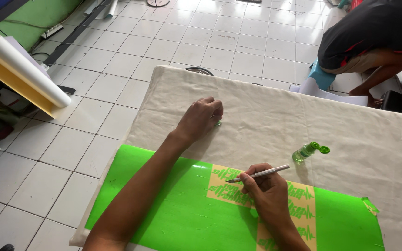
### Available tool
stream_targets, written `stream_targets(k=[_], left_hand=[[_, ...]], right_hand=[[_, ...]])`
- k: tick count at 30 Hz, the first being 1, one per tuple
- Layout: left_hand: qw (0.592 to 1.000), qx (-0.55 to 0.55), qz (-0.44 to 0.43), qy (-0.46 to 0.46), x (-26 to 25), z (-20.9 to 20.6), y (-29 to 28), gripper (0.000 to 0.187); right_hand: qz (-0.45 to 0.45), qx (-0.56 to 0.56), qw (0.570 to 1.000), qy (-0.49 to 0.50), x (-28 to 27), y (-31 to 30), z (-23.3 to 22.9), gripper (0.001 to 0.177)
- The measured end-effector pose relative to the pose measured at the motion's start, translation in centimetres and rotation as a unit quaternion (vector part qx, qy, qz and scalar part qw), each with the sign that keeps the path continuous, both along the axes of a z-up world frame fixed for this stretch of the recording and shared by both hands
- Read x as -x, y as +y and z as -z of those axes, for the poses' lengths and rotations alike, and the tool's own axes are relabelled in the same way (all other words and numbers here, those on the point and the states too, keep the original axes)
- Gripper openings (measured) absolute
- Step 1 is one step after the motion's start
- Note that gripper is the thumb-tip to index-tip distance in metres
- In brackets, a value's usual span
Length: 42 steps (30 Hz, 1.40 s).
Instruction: The person uses a craft knife to carefully cut out a logo design from a sheet of green vinyl material. They meticulously trace the outlines of the text and shapes, removing the excess vinyl to isolate the design.
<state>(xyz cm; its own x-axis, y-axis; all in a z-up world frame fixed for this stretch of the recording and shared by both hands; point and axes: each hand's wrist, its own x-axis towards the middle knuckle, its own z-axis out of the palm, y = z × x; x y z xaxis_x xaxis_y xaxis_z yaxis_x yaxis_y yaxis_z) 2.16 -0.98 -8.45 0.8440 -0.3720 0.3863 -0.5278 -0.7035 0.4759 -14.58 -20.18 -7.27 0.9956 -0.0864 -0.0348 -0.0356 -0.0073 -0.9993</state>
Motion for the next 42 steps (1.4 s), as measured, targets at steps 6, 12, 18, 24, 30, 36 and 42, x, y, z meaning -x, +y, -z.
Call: stream_targets(k=[6, 12, 18, 24, 30, 36, 42], left_hand=[[0.994, -0.085, -0.05, -0.044, 0.1, -0.1, -0.5, 0.019], [0.996, -0.01, -0.074, 0.046, -0.9, 0.6, -0.2, 0.031], [0.989, 0.1, -0.06, 0.09, -1.8, 1.5, 0.4, 0.015], [0.982, 0.164, -0.03, 0.094, -1.8, 0.4, 0.2, 0.017], [0.986, 0.145, -0.019, 0.085, -2.2, 0.5, 0.4, 0.021], [0.993, 0.03, -0.008, 0.111, -1.6, -0.1, 0.8, 0.022], [0.999, -0.008, 0.032, 0.023, -1.0, -0.9, 0.6, 0.037]], right_hand=[[-0.006, -0.005, 1.0, -0.017, -0.1, -0.2, 0.3, 0.008], [-0.017, -0.014, 0.999, -0.027, -0.2, -0.2, 0.6, 0.008], [-0.015, -0.005, 0.999, -0.032, -0.1, -0.2, 0.7, 0.008], [0.003, 0.011, 1.0, -0.019, -0.1, 0.0, 0.2, 0.008], [0.008, 0.016, 1.0, 0.0, 0.0, 0.2, 0.0, 0.009], [0.009, 0.015, 1.0, 0.006, 0.1, 0.1, 0.3, 0.009], [0.008, 0.012, 1.0, -0.004, -0.1, 0.2, 0.1, 0.009]])
